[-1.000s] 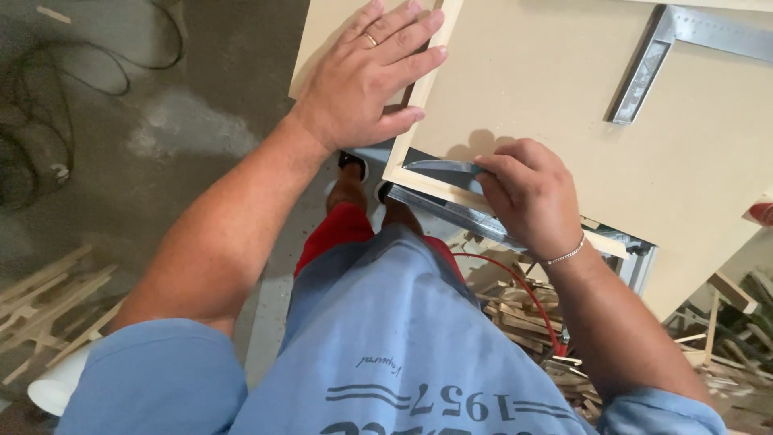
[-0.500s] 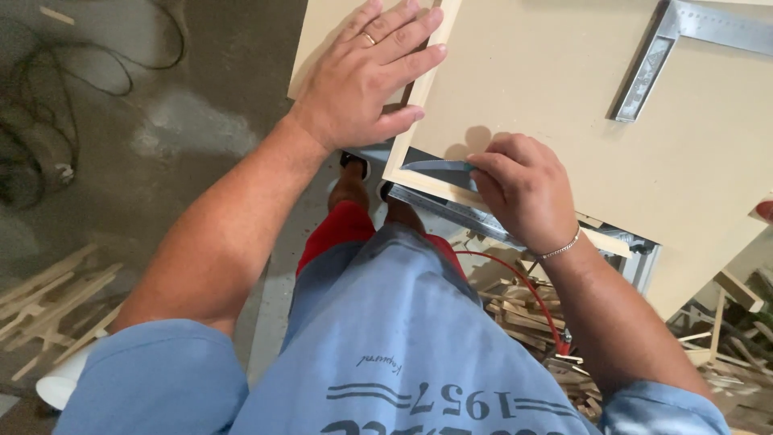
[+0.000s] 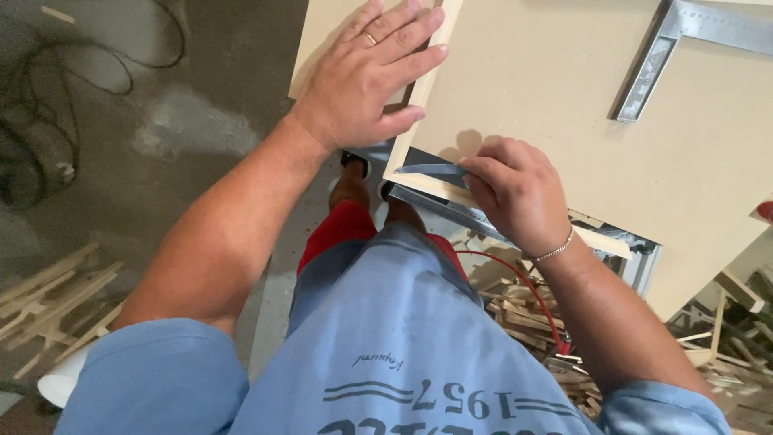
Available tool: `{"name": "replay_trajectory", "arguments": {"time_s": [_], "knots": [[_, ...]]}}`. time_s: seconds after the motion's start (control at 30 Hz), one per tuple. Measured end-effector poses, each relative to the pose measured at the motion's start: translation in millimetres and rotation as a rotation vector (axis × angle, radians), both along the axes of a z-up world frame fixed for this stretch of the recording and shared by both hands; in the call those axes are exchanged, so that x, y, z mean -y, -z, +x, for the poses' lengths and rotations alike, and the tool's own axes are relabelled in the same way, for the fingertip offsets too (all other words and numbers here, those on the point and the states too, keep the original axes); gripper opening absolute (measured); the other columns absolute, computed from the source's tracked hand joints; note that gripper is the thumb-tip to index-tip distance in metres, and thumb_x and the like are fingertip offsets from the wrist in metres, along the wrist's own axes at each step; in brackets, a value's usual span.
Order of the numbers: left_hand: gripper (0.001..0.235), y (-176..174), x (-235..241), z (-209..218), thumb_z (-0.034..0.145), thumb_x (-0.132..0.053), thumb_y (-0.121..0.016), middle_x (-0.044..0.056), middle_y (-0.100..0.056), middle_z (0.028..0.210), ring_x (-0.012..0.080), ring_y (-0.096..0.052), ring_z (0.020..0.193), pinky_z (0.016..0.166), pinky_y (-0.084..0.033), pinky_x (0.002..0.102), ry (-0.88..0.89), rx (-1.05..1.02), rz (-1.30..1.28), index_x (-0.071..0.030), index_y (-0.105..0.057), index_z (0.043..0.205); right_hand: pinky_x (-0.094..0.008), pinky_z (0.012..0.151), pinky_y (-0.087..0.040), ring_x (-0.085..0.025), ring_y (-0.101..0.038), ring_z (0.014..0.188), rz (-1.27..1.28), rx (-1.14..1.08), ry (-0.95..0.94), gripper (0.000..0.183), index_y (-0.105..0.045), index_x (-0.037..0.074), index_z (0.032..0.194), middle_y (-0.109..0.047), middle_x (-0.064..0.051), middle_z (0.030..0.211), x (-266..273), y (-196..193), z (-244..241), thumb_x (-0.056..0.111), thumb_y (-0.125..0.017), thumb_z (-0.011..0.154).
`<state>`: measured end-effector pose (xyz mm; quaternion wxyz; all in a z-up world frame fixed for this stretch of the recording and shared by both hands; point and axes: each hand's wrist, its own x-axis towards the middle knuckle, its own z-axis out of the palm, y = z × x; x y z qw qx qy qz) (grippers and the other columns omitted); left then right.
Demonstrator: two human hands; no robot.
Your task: Assembling a wooden frame by applying glue to thin strips and securing them with a pneumatic nail gun on a workbench.
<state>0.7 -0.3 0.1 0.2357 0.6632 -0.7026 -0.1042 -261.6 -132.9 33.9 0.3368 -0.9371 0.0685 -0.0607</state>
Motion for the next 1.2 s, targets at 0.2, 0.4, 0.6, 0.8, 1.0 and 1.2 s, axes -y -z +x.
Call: {"name": "replay_trajectory", "arguments": {"time_s": [0.2,0.4,0.6,0.8,1.0,1.2], "knots": [[0.065,1.7,-0.9,0.2,0.091,-0.036,-0.085,0.017,-0.045,0.16,0.0354,-0.04,0.148,0.12,-0.027,0.055,-0.001,-0.008,-0.012,-0.005,-0.066,0.145,-0.046,0.074,-0.05,-0.033,-0.062,0.089,-0.002,0.04,0.002,0.015,-0.07,0.004,0.113,-0.064,-0.014,0.106,0.0,5.2,-2.1,0.0,-0.072,0.099],[0.065,0.6,0.1,-0.2,0.091,-0.037,-0.086,0.016,-0.046,0.16,0.034,-0.04,0.148,0.121,-0.028,0.054,0.0,0.019,-0.018,-0.005,-0.066,0.145,-0.046,0.076,-0.05,-0.032,-0.062,0.091,0.001,0.021,0.005,0.015,-0.07,0.005,0.114,-0.064,-0.013,0.107,3.2,2.5,-0.8,0.001,-0.072,0.1],[0.065,-0.2,-0.7,0.3,0.091,-0.037,-0.086,0.017,-0.047,0.159,0.0352,-0.043,0.147,0.119,-0.029,0.054,-0.001,0.009,-0.028,-0.005,-0.066,0.144,-0.045,0.075,-0.05,-0.032,-0.062,0.089,-0.001,0.034,-0.007,0.014,-0.07,0.005,0.113,-0.064,-0.013,0.106,0.7,2.8,0.4,0.001,-0.072,0.1],[0.065,-0.3,0.1,0.4,0.089,-0.036,-0.088,0.017,-0.049,0.159,0.0347,-0.043,0.146,0.119,-0.029,0.054,0.001,0.005,-0.037,-0.004,-0.067,0.143,-0.045,0.076,-0.049,-0.032,-0.062,0.09,0.008,0.017,-0.01,0.015,-0.07,0.006,0.114,-0.064,-0.012,0.106,1.3,2.0,-1.2,0.002,-0.072,0.1],[0.065,-0.7,0.5,1.4,0.091,-0.035,-0.087,0.017,-0.047,0.159,0.0359,-0.041,0.147,0.12,-0.028,0.055,0.013,-0.007,-0.027,-0.004,-0.066,0.144,-0.046,0.074,-0.05,-0.034,-0.062,0.088,-0.024,0.035,0.008,0.011,-0.07,0.002,0.112,-0.064,-0.015,0.106,6.6,4.2,-2.1,0.001,-0.072,0.1],[0.064,-1.0,0.1,1.1,0.091,-0.036,-0.086,0.017,-0.048,0.159,0.0345,-0.042,0.147,0.12,-0.027,0.053,0.005,0.006,-0.031,-0.004,-0.067,0.143,-0.047,0.077,-0.05,-0.034,-0.064,0.092,0.0,0.033,0.007,0.016,-0.07,0.004,0.114,-0.064,-0.015,0.108,10.7,4.6,-3.4,0.0,-0.073,0.099]]}}
